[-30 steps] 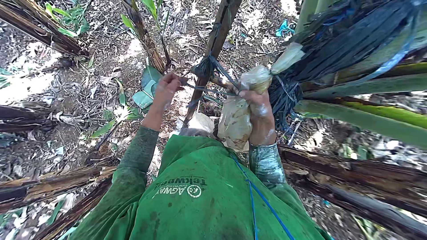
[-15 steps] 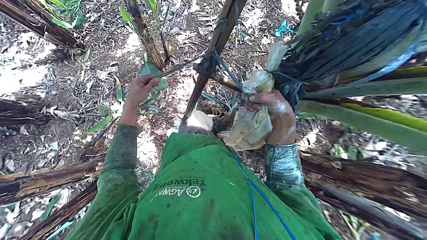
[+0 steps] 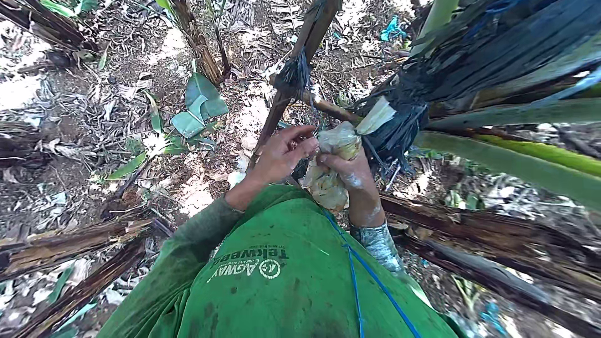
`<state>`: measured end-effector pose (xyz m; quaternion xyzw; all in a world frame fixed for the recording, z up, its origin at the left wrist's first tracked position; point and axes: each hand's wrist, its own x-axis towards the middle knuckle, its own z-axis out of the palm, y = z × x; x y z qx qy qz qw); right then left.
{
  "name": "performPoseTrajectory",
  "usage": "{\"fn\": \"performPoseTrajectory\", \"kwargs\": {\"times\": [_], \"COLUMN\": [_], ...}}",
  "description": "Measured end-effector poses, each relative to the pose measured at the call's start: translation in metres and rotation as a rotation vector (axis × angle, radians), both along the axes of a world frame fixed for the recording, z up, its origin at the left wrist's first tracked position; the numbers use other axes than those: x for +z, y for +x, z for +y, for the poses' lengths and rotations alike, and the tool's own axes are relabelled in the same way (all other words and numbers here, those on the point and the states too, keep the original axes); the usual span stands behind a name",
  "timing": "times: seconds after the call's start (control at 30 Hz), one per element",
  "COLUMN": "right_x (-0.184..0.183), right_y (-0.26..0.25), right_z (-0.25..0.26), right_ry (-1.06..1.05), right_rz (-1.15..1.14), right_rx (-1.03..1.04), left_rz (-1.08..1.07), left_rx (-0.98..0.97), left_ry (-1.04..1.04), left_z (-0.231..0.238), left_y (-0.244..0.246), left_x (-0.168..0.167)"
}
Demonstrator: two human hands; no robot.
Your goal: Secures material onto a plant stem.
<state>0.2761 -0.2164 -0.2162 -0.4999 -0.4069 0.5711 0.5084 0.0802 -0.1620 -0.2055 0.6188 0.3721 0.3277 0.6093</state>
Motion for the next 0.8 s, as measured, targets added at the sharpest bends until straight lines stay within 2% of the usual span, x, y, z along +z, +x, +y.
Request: {"fn": "performPoseTrajectory", "kwargs": {"times": [0.07,0.13,0.27,0.33,0.4,0.5,0.63,0.8], "right_x": [-0.003,-0.008,-0.005,-0.002,0.003,0.003,-0.020,-0.036], "right_y": [-0.008,-0.010,-0.001,-0.002,-0.011,-0.037,-0.070,-0.098], "right_z": [-0.003,-0.007,-0.021,-0.023,-0.021,-0.005,0.021,0.033], "right_ry": [-0.013,-0.005,0.028,0.062,0.115,0.106,0.061,-0.056], "right_rz": [0.000,-0.046,-0.473,-0.532,-0.485,-0.355,-0.472,-0.619], "right_rx": [0.037,0.069,0.100,0.100,0.141,0.349,0.537,0.488], "left_rz": [-0.155,-0.331,-0.444,-0.411,-0.356,-0.213,-0.015,0.143], "left_rx": [-0.004,0.014,0.083,0.114,0.135,0.179,0.221,0.234], "left_ry": [-0.182,-0.279,-0.429,-0.465,-0.435,-0.297,-0.183,-0.003], "left_z": [0.001,-0.003,-0.009,-0.012,-0.019,-0.029,-0.050,-0.064], "left_y": [0.005,0.000,-0.022,-0.035,-0.050,-0.064,-0.079,-0.093], "left_x": [0.002,-0.008,-0.033,-0.051,-0.067,-0.083,-0.095,-0.104]}}
